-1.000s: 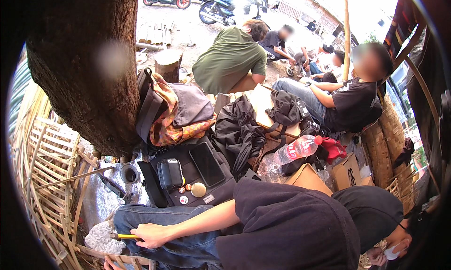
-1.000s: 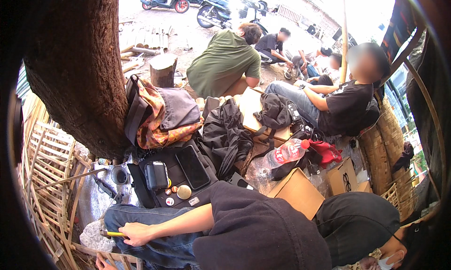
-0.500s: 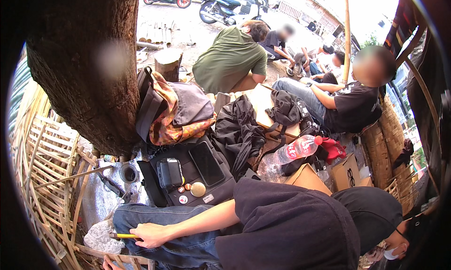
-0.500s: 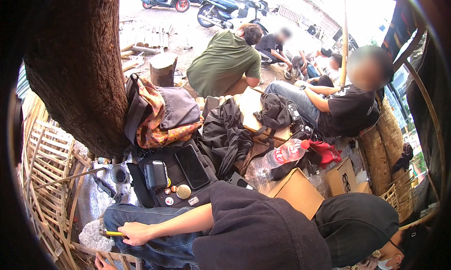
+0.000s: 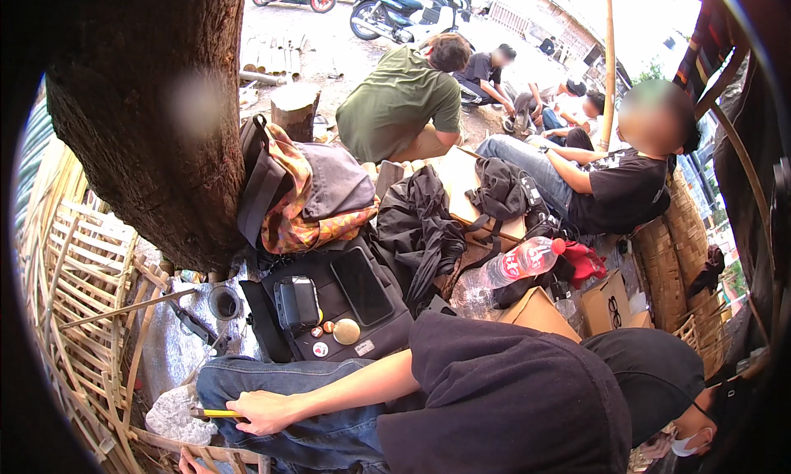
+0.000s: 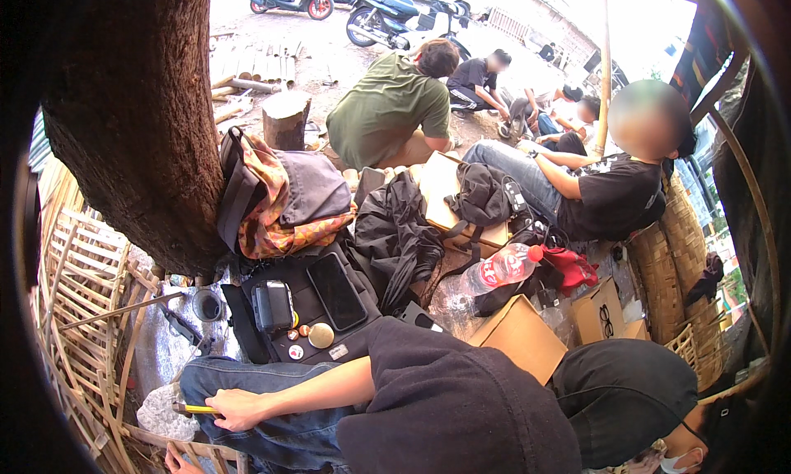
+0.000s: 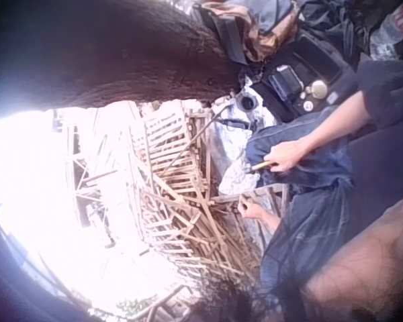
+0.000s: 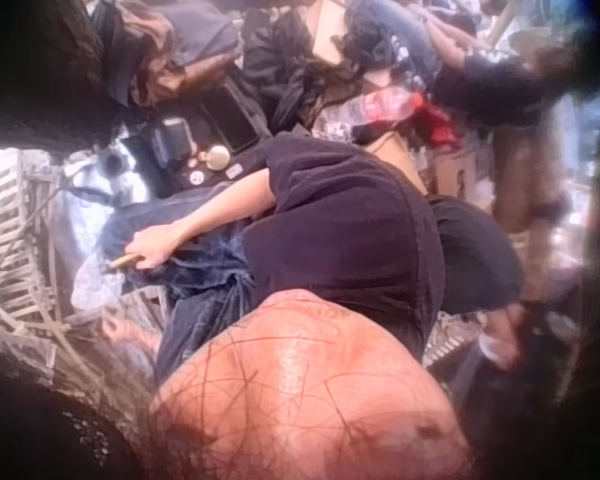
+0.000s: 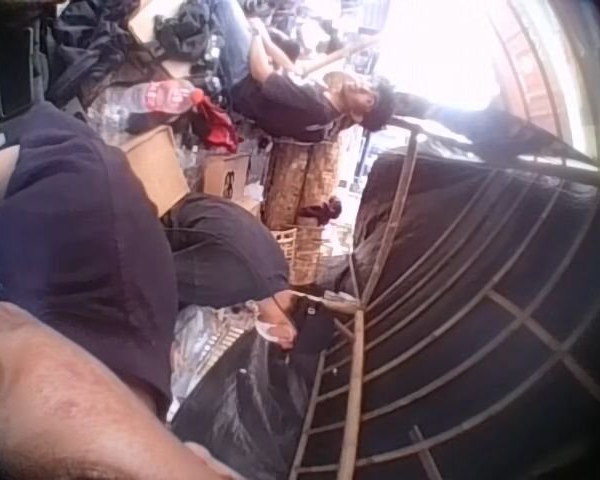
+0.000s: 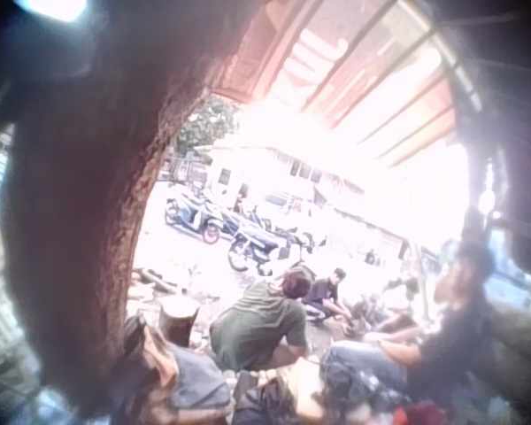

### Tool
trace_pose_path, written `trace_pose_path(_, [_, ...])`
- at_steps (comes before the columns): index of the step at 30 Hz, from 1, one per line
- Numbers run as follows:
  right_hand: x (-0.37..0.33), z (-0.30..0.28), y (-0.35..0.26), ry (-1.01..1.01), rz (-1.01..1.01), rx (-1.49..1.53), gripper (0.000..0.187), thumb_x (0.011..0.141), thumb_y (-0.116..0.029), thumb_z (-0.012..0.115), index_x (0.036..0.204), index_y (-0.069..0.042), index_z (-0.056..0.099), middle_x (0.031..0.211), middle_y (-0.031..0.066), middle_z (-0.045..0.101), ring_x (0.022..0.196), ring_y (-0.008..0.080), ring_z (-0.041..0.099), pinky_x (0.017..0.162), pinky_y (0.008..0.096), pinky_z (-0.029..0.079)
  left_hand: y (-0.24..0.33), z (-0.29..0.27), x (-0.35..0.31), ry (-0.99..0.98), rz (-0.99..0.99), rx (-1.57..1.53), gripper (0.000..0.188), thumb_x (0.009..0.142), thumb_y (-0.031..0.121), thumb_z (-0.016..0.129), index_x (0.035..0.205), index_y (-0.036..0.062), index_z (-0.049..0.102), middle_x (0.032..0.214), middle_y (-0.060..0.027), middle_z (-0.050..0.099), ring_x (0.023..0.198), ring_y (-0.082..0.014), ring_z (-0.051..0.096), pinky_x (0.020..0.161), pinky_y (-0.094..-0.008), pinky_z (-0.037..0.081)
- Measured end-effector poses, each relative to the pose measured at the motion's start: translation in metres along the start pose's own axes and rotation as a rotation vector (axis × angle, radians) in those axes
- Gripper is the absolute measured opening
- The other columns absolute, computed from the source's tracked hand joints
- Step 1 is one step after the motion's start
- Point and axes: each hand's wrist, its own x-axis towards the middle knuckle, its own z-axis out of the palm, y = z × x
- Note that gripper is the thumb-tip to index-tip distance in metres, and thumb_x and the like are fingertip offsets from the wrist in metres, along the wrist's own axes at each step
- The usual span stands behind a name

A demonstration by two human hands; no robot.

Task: The person sits on the ground and uses a hammer to attach thin bamboo slats to a wooden frame. They position each slat by hand and hammer a small nail into the wood to secure it.

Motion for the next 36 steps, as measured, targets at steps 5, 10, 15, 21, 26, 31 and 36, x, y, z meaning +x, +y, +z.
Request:
trace_pose_path(5, [0.000, -0.001, 0.000, -0.003, 0.003, 0.004, 0.029, 0.085, -0.019, 0.068, 0.092, 0.007, 0.058, 0.081, 0.0257, 0.066, 0.080, 0.0440, 0.067, 0.073, 0.0503, 0.053, 0.000, 0.000, 0.000, -0.006, -0.035, 0.041, 0.024, 0.087, 0.019, 0.078, 0.090, -0.0053, 0.075, 0.085, -0.0143, 0.074, 0.074, -0.0226, 0.069, 0.070, -0.0333, 0.056])
trace_pose_path(10, [0.002, 0.001, 0.004, -0.056, -0.005, 0.007, 0.030, 0.090, -0.021, 0.067, 0.100, 0.005, 0.055, 0.084, 0.0252, 0.064, 0.082, 0.0447, 0.064, 0.074, 0.0513, 0.051, -0.001, 0.000, 0.001, 0.000, -0.038, 0.039, 0.026, 0.087, 0.020, 0.078, 0.089, -0.0054, 0.075, 0.084, -0.0148, 0.074, 0.073, -0.0227, 0.069, 0.070, -0.0340, 0.056])
trace_pose_path(15, [0.002, 0.000, 0.003, -0.056, 0.002, 0.009, 0.030, 0.089, -0.020, 0.067, 0.100, 0.005, 0.055, 0.083, 0.0255, 0.065, 0.082, 0.0452, 0.064, 0.074, 0.0516, 0.051, 0.003, 0.000, 0.001, 0.013, -0.007, 0.063, 0.026, 0.086, 0.021, 0.079, 0.085, -0.0043, 0.076, 0.081, -0.0142, 0.074, 0.071, -0.0231, 0.068, 0.068, -0.0344, 0.056])
trace_pose_path(21, [0.002, 0.000, 0.004, -0.060, 0.003, 0.007, 0.030, 0.089, -0.021, 0.067, 0.100, 0.005, 0.054, 0.083, 0.0258, 0.064, 0.083, 0.0454, 0.064, 0.075, 0.0521, 0.050, 0.013, 0.000, 0.000, 0.019, 0.031, 0.032, 0.025, 0.086, 0.020, 0.080, 0.085, -0.0038, 0.076, 0.079, -0.0136, 0.073, 0.070, -0.0232, 0.067, 0.067, -0.0348, 0.055])
trace_pose_path(26, [0.001, 0.000, 0.003, -0.061, -0.001, 0.009, 0.030, 0.090, -0.021, 0.067, 0.100, 0.005, 0.054, 0.084, 0.0257, 0.065, 0.083, 0.0454, 0.064, 0.075, 0.0523, 0.050, 0.008, -0.001, 0.001, 0.015, 0.003, 0.050, 0.024, 0.086, 0.020, 0.079, 0.085, -0.0039, 0.076, 0.080, -0.0143, 0.073, 0.070, -0.0237, 0.067, 0.067, -0.0351, 0.055])
trace_pose_path(31, [0.002, -0.002, 0.002, -0.082, 0.025, 0.021, 0.031, 0.090, -0.021, 0.067, 0.100, 0.004, 0.054, 0.083, 0.0255, 0.064, 0.083, 0.0455, 0.064, 0.075, 0.0523, 0.050, -0.001, 0.001, 0.003, 0.020, 0.013, 0.055, 0.025, 0.086, 0.020, 0.079, 0.084, -0.0042, 0.075, 0.080, -0.0145, 0.073, 0.070, -0.0238, 0.067, 0.066, -0.0353, 0.055])
trace_pose_path(36, [0.001, -0.001, 0.002, -0.050, 0.003, -0.003, 0.031, 0.089, -0.021, 0.067, 0.100, 0.005, 0.054, 0.082, 0.0259, 0.064, 0.081, 0.0458, 0.064, 0.074, 0.0523, 0.050, -0.003, -0.001, 0.003, 0.003, 0.022, 0.058, 0.026, 0.086, 0.021, 0.079, 0.084, -0.0045, 0.075, 0.080, -0.0146, 0.073, 0.070, -0.0238, 0.067, 0.066, -0.0354, 0.055])
